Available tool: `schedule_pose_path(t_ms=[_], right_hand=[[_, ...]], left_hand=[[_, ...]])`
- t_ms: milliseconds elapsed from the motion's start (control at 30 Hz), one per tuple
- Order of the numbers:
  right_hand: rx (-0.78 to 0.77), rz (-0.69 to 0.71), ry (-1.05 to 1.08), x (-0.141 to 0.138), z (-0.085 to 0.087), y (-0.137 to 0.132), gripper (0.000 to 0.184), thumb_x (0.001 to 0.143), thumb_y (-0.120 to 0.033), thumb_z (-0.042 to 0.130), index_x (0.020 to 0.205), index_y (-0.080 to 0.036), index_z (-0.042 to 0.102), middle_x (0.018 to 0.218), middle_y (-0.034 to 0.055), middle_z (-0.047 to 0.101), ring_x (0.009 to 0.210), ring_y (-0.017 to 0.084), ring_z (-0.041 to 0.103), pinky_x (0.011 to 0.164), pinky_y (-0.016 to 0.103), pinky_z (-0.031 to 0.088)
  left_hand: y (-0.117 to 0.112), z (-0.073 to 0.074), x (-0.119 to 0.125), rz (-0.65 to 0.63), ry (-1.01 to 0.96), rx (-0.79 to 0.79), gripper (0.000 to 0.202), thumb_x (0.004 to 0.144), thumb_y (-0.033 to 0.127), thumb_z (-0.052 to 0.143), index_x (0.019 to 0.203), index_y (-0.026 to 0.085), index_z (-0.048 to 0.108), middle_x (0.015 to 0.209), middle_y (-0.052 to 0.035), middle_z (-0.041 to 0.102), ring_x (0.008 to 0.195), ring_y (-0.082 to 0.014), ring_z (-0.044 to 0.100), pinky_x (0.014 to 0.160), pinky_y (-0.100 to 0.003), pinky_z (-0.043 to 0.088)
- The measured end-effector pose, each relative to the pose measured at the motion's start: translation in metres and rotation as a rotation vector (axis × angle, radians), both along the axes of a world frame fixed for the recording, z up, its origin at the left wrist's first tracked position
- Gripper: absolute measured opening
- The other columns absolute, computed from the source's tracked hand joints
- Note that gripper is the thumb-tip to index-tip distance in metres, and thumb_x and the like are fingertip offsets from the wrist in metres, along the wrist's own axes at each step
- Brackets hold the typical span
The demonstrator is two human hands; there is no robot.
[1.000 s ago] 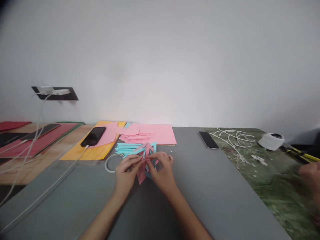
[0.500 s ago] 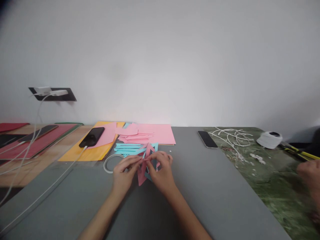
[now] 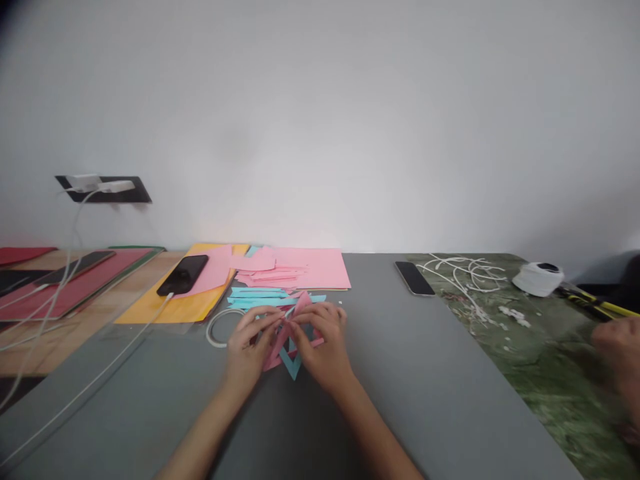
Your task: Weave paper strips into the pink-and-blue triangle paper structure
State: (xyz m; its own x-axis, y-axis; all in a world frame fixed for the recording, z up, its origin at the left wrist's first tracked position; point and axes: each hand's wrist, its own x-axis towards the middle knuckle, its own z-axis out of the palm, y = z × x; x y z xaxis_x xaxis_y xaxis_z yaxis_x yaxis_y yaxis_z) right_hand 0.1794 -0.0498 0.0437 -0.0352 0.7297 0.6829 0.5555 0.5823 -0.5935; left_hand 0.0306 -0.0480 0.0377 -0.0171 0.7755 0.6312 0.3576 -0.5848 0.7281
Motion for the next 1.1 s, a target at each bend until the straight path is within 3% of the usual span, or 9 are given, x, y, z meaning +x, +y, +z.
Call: schedule_pose_path(t_ms=[200, 400, 633, 767, 867, 967, 1100], right_hand=[[-0.056, -0.122, 0.120, -0.011, -0.009, -0.002, 0.017, 0.081, -0.035, 0.057, 0.071, -0.026, 0.067, 0.076, 0.0007, 0.067, 0.077, 0.019, 0.058, 0.079, 0.037, 0.031], [-0.074, -0.048, 0.081, -0.013, -0.009, -0.004, 0.014, 0.083, -0.030, 0.054, 0.082, -0.027, 0.067, 0.086, 0.0010, 0.069, 0.085, 0.019, 0.060, 0.081, 0.037, 0.030], [0.042, -0.079, -0.040, -0.008, -0.005, -0.006, 0.021, 0.080, -0.020, 0.055, 0.096, -0.029, 0.064, 0.087, -0.0002, 0.069, 0.080, 0.017, 0.062, 0.078, 0.035, 0.034], [0.142, -0.150, -0.048, 0.004, -0.001, -0.001, 0.031, 0.078, -0.019, 0.055, 0.107, -0.027, 0.059, 0.106, 0.0047, 0.063, 0.100, 0.021, 0.057, 0.086, 0.037, 0.036], [0.110, -0.077, -0.068, 0.013, 0.000, 0.008, 0.038, 0.078, -0.024, 0.056, 0.116, -0.027, 0.054, 0.120, 0.0065, 0.057, 0.115, 0.024, 0.048, 0.094, 0.040, 0.034], [0.085, 0.011, -0.096, 0.016, -0.002, 0.013, 0.030, 0.079, -0.025, 0.057, 0.109, -0.027, 0.057, 0.111, 0.0046, 0.063, 0.116, 0.023, 0.049, 0.096, 0.041, 0.033], [0.090, -0.059, -0.046, 0.011, -0.005, 0.011, 0.016, 0.080, -0.025, 0.056, 0.096, -0.026, 0.061, 0.095, 0.0040, 0.068, 0.095, 0.021, 0.060, 0.087, 0.040, 0.037]], left_hand=[[-0.001, -0.003, 0.006, 0.023, -0.026, -0.072, 0.023, 0.079, 0.027, 0.059, 0.100, 0.028, 0.068, 0.094, -0.0041, 0.056, 0.067, -0.0104, 0.053, 0.060, -0.023, 0.048], [0.001, -0.004, 0.006, -0.009, -0.068, -0.145, 0.032, 0.077, 0.030, 0.061, 0.108, 0.030, 0.063, 0.105, -0.0052, 0.054, 0.090, -0.0157, 0.057, 0.077, -0.029, 0.051], [0.007, -0.008, 0.001, 0.007, -0.121, -0.154, 0.028, 0.076, 0.029, 0.062, 0.103, 0.028, 0.066, 0.103, -0.0054, 0.057, 0.091, -0.0166, 0.057, 0.081, -0.031, 0.050], [0.011, -0.010, -0.001, 0.042, -0.103, -0.086, 0.027, 0.077, 0.028, 0.060, 0.103, 0.026, 0.066, 0.101, -0.0059, 0.058, 0.089, -0.0164, 0.058, 0.083, -0.032, 0.049], [0.012, -0.010, -0.003, 0.060, -0.084, -0.060, 0.025, 0.079, 0.027, 0.057, 0.103, 0.026, 0.066, 0.102, -0.0061, 0.060, 0.095, -0.0176, 0.057, 0.087, -0.033, 0.046], [0.012, -0.010, -0.004, 0.052, -0.084, -0.066, 0.025, 0.080, 0.026, 0.057, 0.103, 0.026, 0.066, 0.104, -0.0062, 0.061, 0.099, -0.0178, 0.056, 0.087, -0.033, 0.046], [0.013, -0.013, -0.004, 0.047, -0.104, -0.093, 0.029, 0.077, 0.026, 0.061, 0.106, 0.025, 0.064, 0.106, -0.0061, 0.061, 0.096, -0.0174, 0.058, 0.086, -0.034, 0.047]])
